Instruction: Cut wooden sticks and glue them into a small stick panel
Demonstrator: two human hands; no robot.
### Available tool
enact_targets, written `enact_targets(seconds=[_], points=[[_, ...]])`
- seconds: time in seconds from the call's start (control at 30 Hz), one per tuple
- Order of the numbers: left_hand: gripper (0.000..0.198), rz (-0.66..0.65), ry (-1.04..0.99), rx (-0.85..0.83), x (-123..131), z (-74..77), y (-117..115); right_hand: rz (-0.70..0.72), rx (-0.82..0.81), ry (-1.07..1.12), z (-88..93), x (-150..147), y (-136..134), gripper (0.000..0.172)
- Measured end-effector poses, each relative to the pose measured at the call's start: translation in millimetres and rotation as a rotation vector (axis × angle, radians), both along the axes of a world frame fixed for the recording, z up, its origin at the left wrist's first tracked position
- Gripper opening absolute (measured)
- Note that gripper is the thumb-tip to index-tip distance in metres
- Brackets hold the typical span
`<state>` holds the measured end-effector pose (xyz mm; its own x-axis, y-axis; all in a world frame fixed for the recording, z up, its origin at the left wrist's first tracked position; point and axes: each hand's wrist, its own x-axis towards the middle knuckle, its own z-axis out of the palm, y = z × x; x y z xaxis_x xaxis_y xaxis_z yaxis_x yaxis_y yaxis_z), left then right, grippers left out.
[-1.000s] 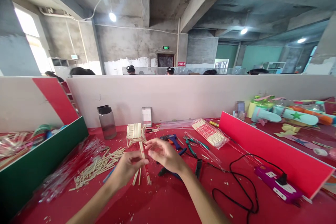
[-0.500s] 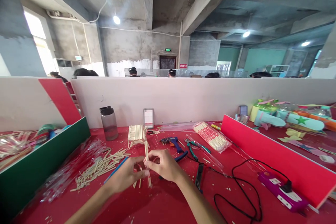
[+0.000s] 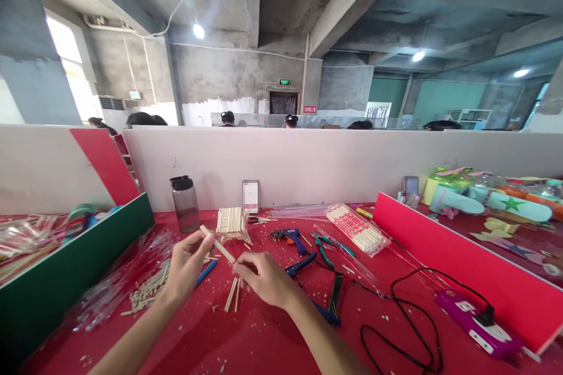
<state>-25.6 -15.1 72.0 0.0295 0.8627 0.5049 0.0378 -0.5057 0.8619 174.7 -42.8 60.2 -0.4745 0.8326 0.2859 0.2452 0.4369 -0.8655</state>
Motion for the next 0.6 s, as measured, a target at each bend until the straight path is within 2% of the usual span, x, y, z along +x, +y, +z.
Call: enact_targets(seconds=[0.17,0.27,0.3,0.4,0.5,0.6], points=[[0.033,0.184,-0.443,-0.020,-25.3,6.1,21.1,-0.013,0.083,-0.198,4.0,18.2,3.3,0.032],[0.033,0.233,-0.653,-0.007,-47.8,14.7,31.9,0.007,0.031,-0.354,0.7,48.6,14.4,0.025],[0.033,0.235,-0.662,-0.001,-52.7,16.2,33.9,-0.047,0.044,-0.388,-1.1,62.1,19.7,0.027],[0.035,0.196,-0.600,-0.049,-54.5,14.4,34.8,-0.385,0.182,-0.487,-8.6,109.7,37.3,0.030],[0.037,0.072,-0.511,-0.148,-43.1,7.2,31.4,-0.764,0.210,-0.669,-18.2,157.1,51.2,0.027],[0.037,-0.062,-0.420,-0.264,-31.3,-0.5,28.0,-1.028,0.262,-0.741,-24.1,186.6,57.8,0.041]])
